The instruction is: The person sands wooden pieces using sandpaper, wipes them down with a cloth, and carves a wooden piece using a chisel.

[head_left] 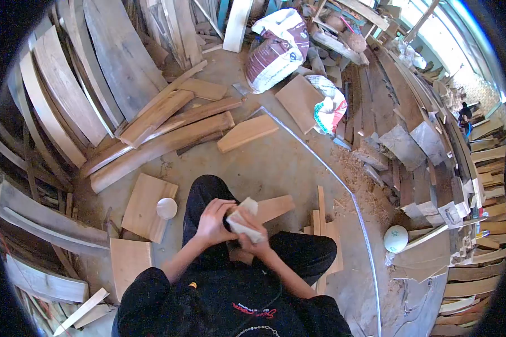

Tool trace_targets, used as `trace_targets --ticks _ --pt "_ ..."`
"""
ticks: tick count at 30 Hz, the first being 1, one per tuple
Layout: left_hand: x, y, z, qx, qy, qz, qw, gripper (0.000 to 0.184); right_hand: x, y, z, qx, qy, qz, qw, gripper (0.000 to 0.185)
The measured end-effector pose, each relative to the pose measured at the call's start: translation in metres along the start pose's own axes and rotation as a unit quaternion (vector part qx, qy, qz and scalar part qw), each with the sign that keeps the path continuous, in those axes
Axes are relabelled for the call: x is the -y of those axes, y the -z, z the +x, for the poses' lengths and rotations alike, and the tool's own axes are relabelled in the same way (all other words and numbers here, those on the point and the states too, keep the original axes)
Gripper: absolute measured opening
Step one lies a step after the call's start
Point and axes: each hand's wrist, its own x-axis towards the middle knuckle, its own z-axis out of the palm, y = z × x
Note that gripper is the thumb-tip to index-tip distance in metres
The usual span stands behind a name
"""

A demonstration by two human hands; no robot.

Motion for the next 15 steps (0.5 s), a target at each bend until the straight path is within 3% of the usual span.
trace_targets --ticks 1,4,6,9,10,12,14,15 --pt "-0.017 0.0 0.008 -0.003 0.031 -0.037 0.999 0.067 0.0 0.008 -0.001 -0.083 -0.004 0.069 0.994 0.033" --pt "-0.051 -0.002 0.037 -0.023 0.069 -0.08 0.994 0.068 -0.018 0.034 -0.017 -0.166 -0.194 0.135 0.957 0.036" --pt "-0.062 -0.002 0.062 -0.038 0.03 -0.103 0.994 0.069 -0.025 0.046 -0.016 -0.21 -0.197 0.214 0.933 0.037" --pt "-0.065 -0.015 0.093 -0.001 -0.013 -0.161 0.987 0.072 0.012 0.061 0.011 -0.266 -0.138 0.167 0.939 0.037" --pt "-0.062 -0.024 0.101 0.011 -0.037 -0.172 0.984 0.073 0.001 0.065 0.006 -0.287 -0.21 0.179 0.917 0.042" --pt "-0.051 -0.048 0.114 0.038 -0.051 -0.289 0.955 0.078 0.023 0.092 0.052 -0.266 -0.089 0.125 0.952 0.033" --pt "-0.038 -0.072 0.129 0.059 -0.061 -0.363 0.928 0.08 0.034 0.112 0.083 -0.255 -0.194 0.151 0.935 0.03" --pt "-0.03 -0.084 0.137 0.068 -0.064 -0.381 0.92 0.079 0.034 0.12 0.093 -0.234 -0.19 0.092 0.949 0.03"
